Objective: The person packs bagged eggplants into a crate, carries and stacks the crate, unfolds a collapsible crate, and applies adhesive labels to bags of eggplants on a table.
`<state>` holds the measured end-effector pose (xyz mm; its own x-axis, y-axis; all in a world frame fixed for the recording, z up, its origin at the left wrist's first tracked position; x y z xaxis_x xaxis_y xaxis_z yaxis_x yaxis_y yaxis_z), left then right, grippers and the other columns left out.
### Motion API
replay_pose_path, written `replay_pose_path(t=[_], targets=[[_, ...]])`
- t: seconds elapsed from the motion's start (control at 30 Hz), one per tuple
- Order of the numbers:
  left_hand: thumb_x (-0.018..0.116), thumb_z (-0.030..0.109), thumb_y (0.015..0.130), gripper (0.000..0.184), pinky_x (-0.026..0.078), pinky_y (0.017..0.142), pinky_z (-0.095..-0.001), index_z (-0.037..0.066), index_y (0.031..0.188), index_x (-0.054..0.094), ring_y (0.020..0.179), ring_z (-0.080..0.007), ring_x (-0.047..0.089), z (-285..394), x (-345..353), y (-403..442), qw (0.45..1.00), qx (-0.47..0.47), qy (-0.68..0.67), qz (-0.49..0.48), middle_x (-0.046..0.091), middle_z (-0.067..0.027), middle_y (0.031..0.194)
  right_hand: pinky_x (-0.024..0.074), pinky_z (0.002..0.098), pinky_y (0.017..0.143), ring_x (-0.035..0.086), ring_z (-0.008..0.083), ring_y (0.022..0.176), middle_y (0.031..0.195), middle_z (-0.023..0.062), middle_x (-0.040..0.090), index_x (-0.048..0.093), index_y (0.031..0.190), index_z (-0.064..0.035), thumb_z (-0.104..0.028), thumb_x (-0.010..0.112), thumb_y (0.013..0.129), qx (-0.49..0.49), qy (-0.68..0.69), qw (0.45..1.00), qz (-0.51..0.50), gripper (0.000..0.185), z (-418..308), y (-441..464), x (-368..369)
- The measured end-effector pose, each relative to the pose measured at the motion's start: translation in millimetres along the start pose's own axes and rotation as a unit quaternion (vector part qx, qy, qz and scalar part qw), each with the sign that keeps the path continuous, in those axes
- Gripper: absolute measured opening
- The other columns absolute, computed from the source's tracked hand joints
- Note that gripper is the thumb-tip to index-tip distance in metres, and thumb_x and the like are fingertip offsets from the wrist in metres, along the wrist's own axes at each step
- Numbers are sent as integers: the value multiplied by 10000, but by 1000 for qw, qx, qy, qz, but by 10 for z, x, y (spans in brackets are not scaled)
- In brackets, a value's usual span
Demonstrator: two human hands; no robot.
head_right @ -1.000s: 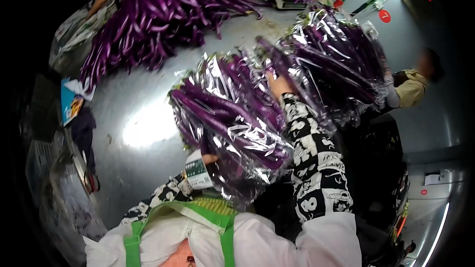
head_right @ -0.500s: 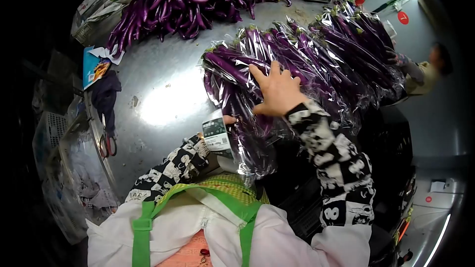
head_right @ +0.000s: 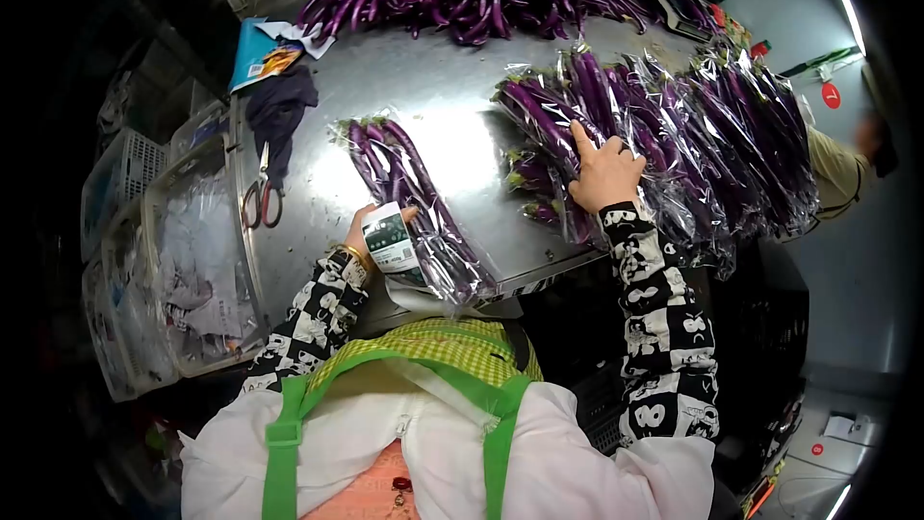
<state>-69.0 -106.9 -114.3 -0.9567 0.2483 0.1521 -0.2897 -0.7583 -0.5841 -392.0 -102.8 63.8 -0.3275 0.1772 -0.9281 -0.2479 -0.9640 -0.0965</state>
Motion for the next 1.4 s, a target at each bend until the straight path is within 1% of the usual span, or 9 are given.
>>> replay_pose_path(t=[0.17, 0.3, 0.43, 0.5, 0.7, 0.83, 1.07, 1.17, 1.4], targets=[[799, 204, 740, 339, 517, 614, -249, -27, 909, 618, 661, -107, 616, 12, -563, -306, 958, 209, 117, 159, 636, -49, 735, 252, 606, 989, 339, 397, 1257, 1325, 264, 366, 314, 1421, -242, -247, 718, 659, -40, -44, 988, 140, 862, -564, -151, 32], [711, -11, 725, 323, 526, 728, -278, -9, 1036, 620, 810, -142, 632, 296, -247, -721, 958, 259, 118, -46, 664, -98, 927, 293, 496, 1041, 335, 378, 1289, 1402, 237, 325, 566, 1150, -28, -255, 722, 713, -194, 231, 931, 206, 517, -1231, -498, -473], [667, 116, 835, 148, 534, 648, -231, -1, 926, 667, 715, -102, 647, 276, -177, -777, 970, 185, -129, -88, 682, -63, 825, 454, 370, 925, 543, 225, 1088, 1195, 160, 563, 561, 1171, 8, -242, 756, 741, -205, 683, 611, -344, 535, -2169, -1040, -175], [602, 152, 887, 169, 541, 622, -237, 4, 951, 656, 685, -107, 649, 300, -160, -775, 943, 162, -258, -134, 677, -70, 812, 463, 337, 905, 586, 187, 991, 1085, 99, 623, 555, 1187, 11, -196, 760, 757, -246, 715, 519, -397, 519, -2363, -1342, -57], [724, 61, 756, 306, 525, 668, -257, 40, 1049, 638, 773, -137, 637, 690, -272, -1167, 897, 365, 186, 166, 658, -48, 904, 436, 216, 602, 523, 46, 679, 746, 0, 611, 638, 849, 21, -213, 638, 890, -170, 715, 595, -326, 238, -2095, -1508, 87], [700, 42, 777, 180, 506, 606, -241, 23, 953, 667, 727, -127, 630, 895, -31, -1525, 837, 532, 111, 66, 668, -62, 872, 441, 218, 598, 515, 46, 682, 743, 4, 597, 608, 835, 14, -217, 652, 883, -196, 651, 647, -346, 240, -1810, -1617, 59], [634, 0, 826, 127, 494, 623, -230, 20, 943, 679, 714, -115, 620, 784, 317, -1430, 888, 453, 82, -1, 658, -53, 811, 471, 203, 765, 554, 81, 840, 964, 26, 561, 490, 1262, 19, -58, 649, 859, -134, 824, 526, -164, 440, -1623, -1289, -308], [644, 18, 832, 99, 487, 618, -223, 16, 927, 672, 708, -100, 613, 702, 356, -1406, 899, 431, 81, -2, 637, -35, 781, 462, 208, 742, 560, 74, 834, 921, 13, 574, 591, 1153, 6, -75, 641, 866, -190, 745, 624, -139, 302, -1708, -1209, -364], [629, 104, 878, 97, 484, 591, -220, 14, 852, 654, 683, -81, 612, 470, 206, -1277, 927, 371, 17, 52, 649, -30, 756, 481, 228, 709, 597, 95, 813, 904, 47, 634, 660, 1007, 17, -92, 655, 856, -184, 759, 605, -154, 186, -1816, -1155, -242]])
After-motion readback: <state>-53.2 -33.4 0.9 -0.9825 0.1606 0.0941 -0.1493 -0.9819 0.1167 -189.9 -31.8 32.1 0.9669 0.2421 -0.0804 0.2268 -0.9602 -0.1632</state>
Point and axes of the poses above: each hand's wrist, its own y-axis towards the middle knuckle, its own x-axis out of the palm, z = x × y, the point moved 10 cm from there along y, towards the middle knuckle
